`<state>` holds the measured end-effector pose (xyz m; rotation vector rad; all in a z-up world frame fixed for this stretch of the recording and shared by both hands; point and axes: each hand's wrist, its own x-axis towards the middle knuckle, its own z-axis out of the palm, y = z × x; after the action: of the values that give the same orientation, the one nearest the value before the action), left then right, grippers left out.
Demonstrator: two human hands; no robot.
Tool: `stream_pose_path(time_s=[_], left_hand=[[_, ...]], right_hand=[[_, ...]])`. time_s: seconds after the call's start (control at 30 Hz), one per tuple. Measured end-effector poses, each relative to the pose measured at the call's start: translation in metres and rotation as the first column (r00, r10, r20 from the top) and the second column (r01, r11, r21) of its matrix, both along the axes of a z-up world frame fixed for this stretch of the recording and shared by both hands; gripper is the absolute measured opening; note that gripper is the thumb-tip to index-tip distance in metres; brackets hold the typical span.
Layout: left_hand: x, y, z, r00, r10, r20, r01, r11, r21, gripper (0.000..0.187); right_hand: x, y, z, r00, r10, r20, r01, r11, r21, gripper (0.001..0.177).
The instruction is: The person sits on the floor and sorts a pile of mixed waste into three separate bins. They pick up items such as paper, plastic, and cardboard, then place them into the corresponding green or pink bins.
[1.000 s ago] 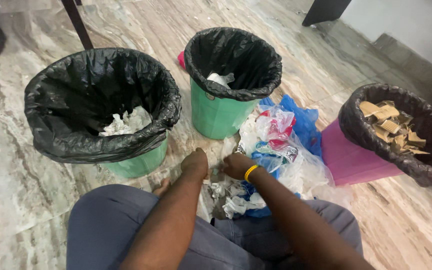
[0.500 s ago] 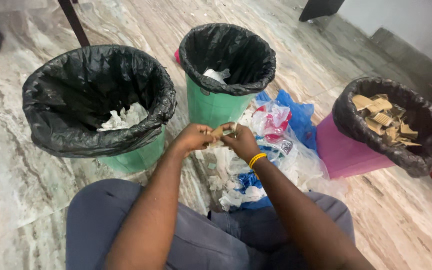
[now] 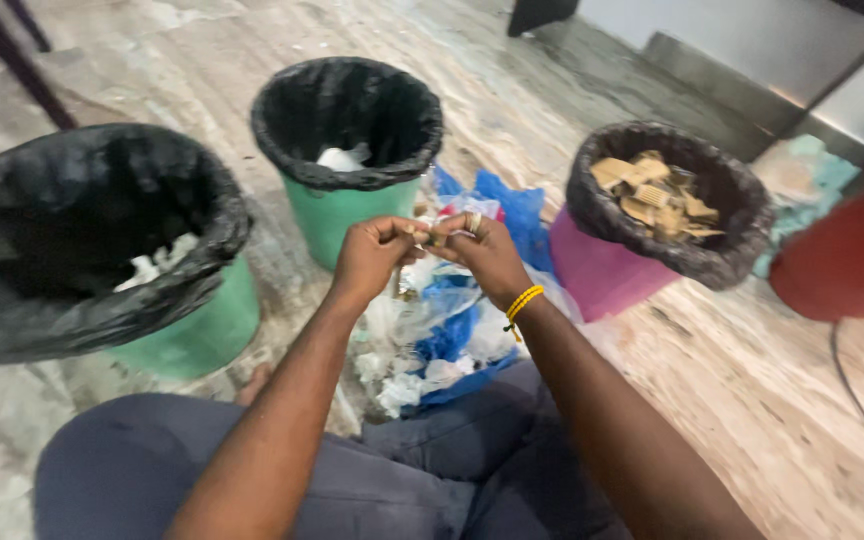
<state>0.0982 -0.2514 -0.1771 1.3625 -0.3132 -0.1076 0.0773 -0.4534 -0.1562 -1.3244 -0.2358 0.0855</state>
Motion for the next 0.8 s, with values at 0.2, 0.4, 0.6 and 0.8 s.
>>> stream_pose_path(time_s=[0.2, 0.4, 0.6, 0.8], left_hand=[[0.001, -0.07, 0.063, 0.945, 0.001, 0.328, -0.034, 0.995, 0.095, 0.015], [0.036, -0.173, 0.111, 0.704, -0.061, 0.707, -0.161, 0.957, 0.243, 0.015], [0.067, -0.285, 0.131, 0.642, -0.403, 0.652, -0.151, 0.767, 0.623, 0.026], [0.068, -0.356, 0.135, 0.745, -0.658, 0.111, -0.095, 0.059, 0.994, 0.038]], right_hand=[[-0.033, -0.074, 0.075, 0.967, -0.079, 0.243, 0.143, 0.956, -0.258, 0.015], [-0.033, -0.172, 0.129, 0.889, -0.131, 0.438, 0.375, 0.758, -0.533, 0.018], [0.008, -0.277, 0.125, 0.839, 0.022, 0.544, 0.54, 0.096, -0.837, 0.014], [0.055, -0.339, 0.065, 0.969, 0.098, 0.226, 0.247, -0.355, -0.902, 0.016]])
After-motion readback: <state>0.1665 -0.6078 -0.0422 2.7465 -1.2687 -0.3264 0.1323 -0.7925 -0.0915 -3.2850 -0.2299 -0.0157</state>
